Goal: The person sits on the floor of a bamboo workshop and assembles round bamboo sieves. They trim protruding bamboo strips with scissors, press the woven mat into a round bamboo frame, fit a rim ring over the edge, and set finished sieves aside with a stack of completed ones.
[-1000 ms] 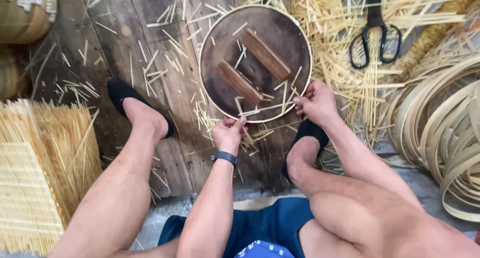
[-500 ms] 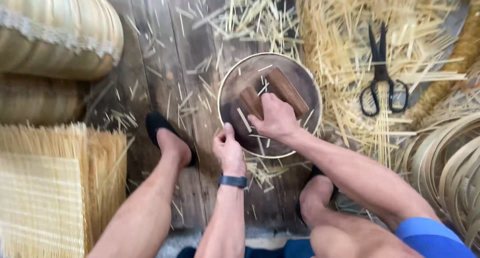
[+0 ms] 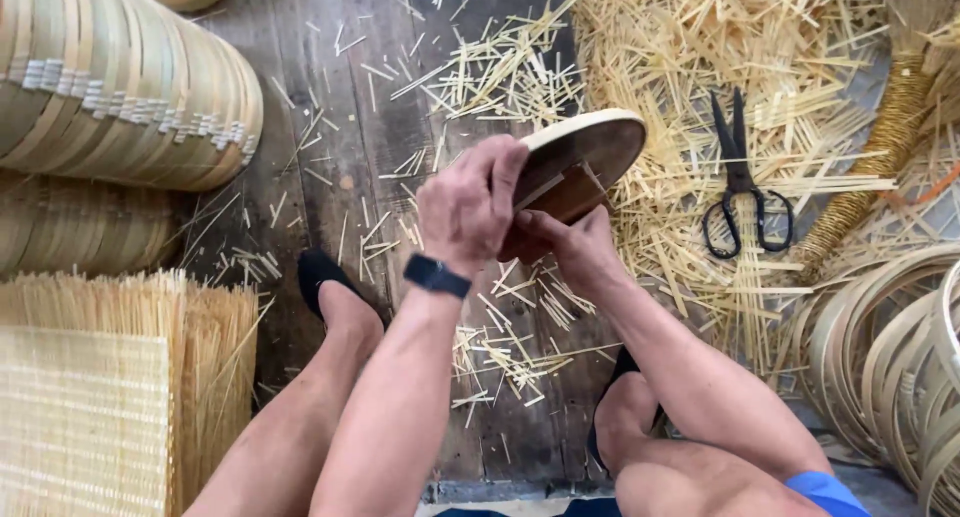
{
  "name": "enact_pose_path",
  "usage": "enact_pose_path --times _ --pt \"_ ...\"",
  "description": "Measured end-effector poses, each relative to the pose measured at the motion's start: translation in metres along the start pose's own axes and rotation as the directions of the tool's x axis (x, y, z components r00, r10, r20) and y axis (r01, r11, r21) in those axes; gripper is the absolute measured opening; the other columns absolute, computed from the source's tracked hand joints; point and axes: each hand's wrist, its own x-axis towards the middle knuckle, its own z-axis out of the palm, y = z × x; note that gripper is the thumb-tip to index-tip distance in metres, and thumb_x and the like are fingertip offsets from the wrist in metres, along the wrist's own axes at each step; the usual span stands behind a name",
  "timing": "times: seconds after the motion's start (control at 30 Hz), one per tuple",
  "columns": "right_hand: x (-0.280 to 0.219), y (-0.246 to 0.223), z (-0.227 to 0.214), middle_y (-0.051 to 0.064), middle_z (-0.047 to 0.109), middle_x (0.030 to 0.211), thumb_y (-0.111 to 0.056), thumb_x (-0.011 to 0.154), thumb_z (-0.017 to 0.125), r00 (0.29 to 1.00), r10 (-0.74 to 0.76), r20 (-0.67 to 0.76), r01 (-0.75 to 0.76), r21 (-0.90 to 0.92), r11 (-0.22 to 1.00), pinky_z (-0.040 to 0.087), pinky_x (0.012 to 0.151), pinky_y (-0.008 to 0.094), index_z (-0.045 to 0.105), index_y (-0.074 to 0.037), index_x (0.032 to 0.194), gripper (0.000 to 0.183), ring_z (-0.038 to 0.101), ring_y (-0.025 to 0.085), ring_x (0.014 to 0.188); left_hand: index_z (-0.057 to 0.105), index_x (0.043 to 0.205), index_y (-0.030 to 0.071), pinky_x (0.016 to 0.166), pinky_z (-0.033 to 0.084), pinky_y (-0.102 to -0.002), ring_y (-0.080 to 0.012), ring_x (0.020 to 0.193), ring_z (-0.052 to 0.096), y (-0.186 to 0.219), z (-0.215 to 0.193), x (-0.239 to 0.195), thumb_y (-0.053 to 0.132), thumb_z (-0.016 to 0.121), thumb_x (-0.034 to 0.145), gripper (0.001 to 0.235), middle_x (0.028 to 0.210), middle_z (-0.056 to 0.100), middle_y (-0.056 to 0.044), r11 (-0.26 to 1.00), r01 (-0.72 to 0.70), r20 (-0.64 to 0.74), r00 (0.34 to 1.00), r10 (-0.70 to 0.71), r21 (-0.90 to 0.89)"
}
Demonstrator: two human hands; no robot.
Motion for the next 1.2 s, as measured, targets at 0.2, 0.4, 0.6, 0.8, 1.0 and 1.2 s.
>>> enact_pose_path --times 0.2,0.4,0.6,0.8,1.0,1.2 --pt "-0.009 0.009 -0.003 0.014 0.077 0.097 -0.012 0.086 0.081 0.995 -0.099 0.023 0.101 -0.116 0.988 0.065 0.072 0.035 0.069 0.007 0.112 0.035 0.076 0.022 0.081 0.076 0.11 0.017 0.07 0.062 -0.036 -0.0258 0.088 0.078 0.0 -0.01 -0.007 0.057 0.04 0.109 0.053 0.106 0.079 -0.009 0.987 -0.116 -0.099 0.99 0.105 -0.111" --pt "-0.021 0.011 -0.023 0.017 0.068 0.119 -0.009 0.085 0.081 0.992 -0.113 0.062 0.106 0.104 0.989 0.064 0.09 0.038 0.057 0.003 0.128 0.051 0.072 0.025 0.105 0.076 0.12 0.017 0.06 0.06 -0.034 -0.0203 0.078 0.077 0.027 -0.018 -0.007 0.058 0.046 0.104 0.054 0.101 0.079 -0.012 0.987 0.004 -0.012 1.0 -0.006 -0.162" --pt "-0.044 0.106 -0.131 0.011 0.06 0.129 -0.007 0.08 0.073 0.97 0.212 -0.118 -0.19 0.179 0.965 0.059 0.091 0.039 0.048 -0.014 0.135 0.06 0.067 0.025 0.111 0.076 0.115 0.018 0.048 0.048 -0.031 -0.0127 0.059 0.064 -0.042 0.001 -0.002 0.064 0.035 0.103 0.063 0.07 0.07 -0.003 0.991 0.123 -0.042 0.991 -0.125 -0.052" --pt "-0.061 0.164 -0.168 0.012 0.062 0.133 -0.01 0.089 0.067 0.949 0.304 -0.079 -0.279 0.235 0.931 0.056 0.096 0.042 0.053 -0.007 0.137 0.05 0.065 0.026 0.115 0.048 0.056 0.013 0.039 0.045 -0.034 -0.012 0.043 0.057 -0.114 -0.076 0.024 0.075 0.038 0.102 0.078 0.047 0.049 0.0 0.969 0.124 -0.319 0.928 -0.19 -0.214" --pt "-0.054 0.184 -0.165 0.013 0.063 0.136 -0.014 0.098 0.061 0.929 0.371 0.008 -0.358 0.284 0.89 0.053 0.102 0.045 0.057 0.0 0.138 0.043 0.063 0.028 0.12 0.031 0.053 0.018 0.043 0.037 -0.036 -0.0126 0.042 0.037 -0.161 -0.087 0.023 0.079 0.046 0.097 0.077 0.049 0.035 0.003 0.845 0.52 -0.164 0.829 -0.535 -0.124" --pt "-0.093 0.123 -0.152 0.019 0.068 0.13 0.002 0.091 0.05 0.939 0.234 0.254 -0.283 0.18 0.942 0.057 0.099 0.049 0.059 0.006 0.132 0.043 0.066 0.032 0.119 0.044 0.049 0.007 0.045 0.039 -0.037 -0.0132 0.048 0.04 -0.193 0.004 0.005 0.077 0.06 0.087 0.081 0.049 0.044 0.001 0.714 0.673 0.036 0.732 -0.68 -0.194"
